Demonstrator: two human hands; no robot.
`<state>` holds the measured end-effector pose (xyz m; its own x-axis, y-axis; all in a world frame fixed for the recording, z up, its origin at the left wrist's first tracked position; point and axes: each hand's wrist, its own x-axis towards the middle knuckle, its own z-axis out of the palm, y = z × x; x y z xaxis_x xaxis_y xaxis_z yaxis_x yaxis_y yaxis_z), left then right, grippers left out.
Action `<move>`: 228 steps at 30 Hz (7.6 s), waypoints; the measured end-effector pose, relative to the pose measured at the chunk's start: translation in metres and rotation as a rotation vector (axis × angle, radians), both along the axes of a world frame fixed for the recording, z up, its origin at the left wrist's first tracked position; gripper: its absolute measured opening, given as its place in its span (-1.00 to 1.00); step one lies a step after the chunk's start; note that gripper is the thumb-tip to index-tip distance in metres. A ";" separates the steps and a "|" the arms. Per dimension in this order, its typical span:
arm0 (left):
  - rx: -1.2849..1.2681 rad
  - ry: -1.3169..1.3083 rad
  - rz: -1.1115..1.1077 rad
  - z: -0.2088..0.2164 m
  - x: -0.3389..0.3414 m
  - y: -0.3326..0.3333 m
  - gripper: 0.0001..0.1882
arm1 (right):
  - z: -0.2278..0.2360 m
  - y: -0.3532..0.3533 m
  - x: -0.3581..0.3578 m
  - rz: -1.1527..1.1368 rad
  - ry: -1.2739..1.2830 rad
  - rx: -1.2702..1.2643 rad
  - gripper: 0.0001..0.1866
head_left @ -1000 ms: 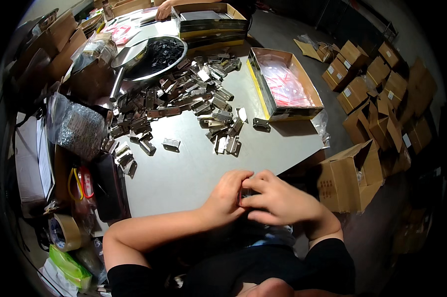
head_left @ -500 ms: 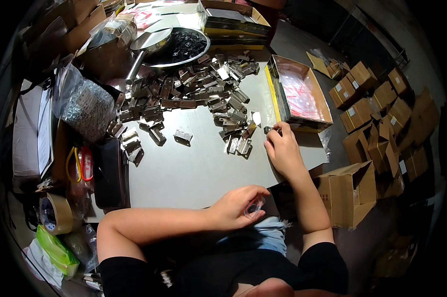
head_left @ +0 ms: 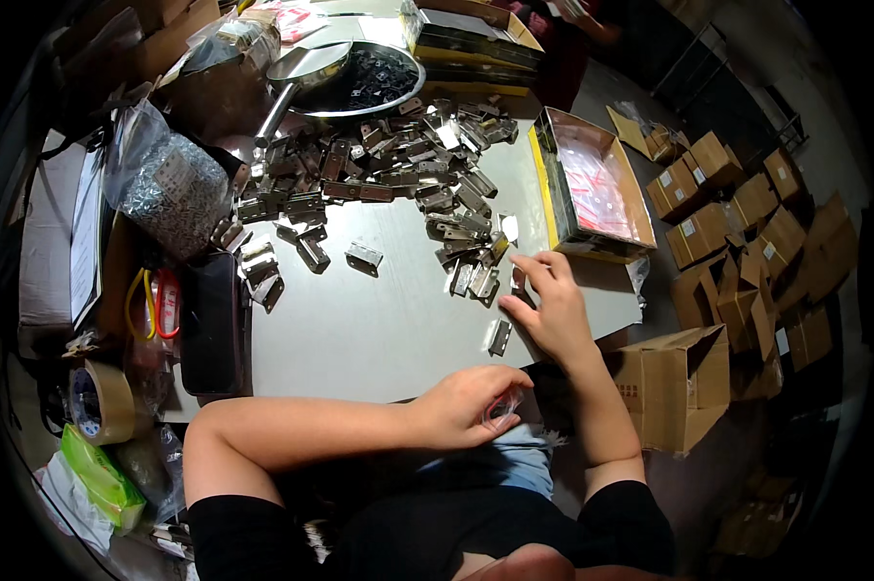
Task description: The person sits at a cluttered table and sorts small, rectangular metal parts by hand. They pick up individual pieces from a large pile, inspect them, and place them into a small plastic bag held in their left hand.
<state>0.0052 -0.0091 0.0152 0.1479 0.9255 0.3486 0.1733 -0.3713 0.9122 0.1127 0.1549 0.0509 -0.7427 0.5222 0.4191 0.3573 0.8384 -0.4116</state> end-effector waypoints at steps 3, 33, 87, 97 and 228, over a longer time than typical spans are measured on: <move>0.025 0.032 -0.022 -0.004 0.001 0.000 -0.60 | -0.014 0.015 0.002 -0.047 -0.064 0.025 -0.76; -0.525 -0.601 -0.011 -0.006 0.007 -0.006 -0.79 | -0.007 -0.066 0.064 0.180 0.279 -0.202 -0.81; -0.901 -0.745 -0.358 -0.030 0.016 -0.009 -0.53 | 0.008 -0.006 0.025 0.143 -0.147 -0.484 -0.88; -0.888 -0.752 -0.356 -0.033 0.018 -0.007 -0.55 | -0.002 0.003 -0.003 0.335 -0.222 -0.308 -0.85; -0.679 -0.666 -0.286 -0.020 0.013 -0.003 -0.39 | 0.004 0.026 0.012 0.307 0.229 -1.763 -0.80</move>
<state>0.0181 -0.0116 -0.0050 0.3630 0.9198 -0.1493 -0.4664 0.3181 0.8254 0.1244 0.1807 0.0545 -0.9018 0.2896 -0.3209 0.1040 -0.5753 -0.8113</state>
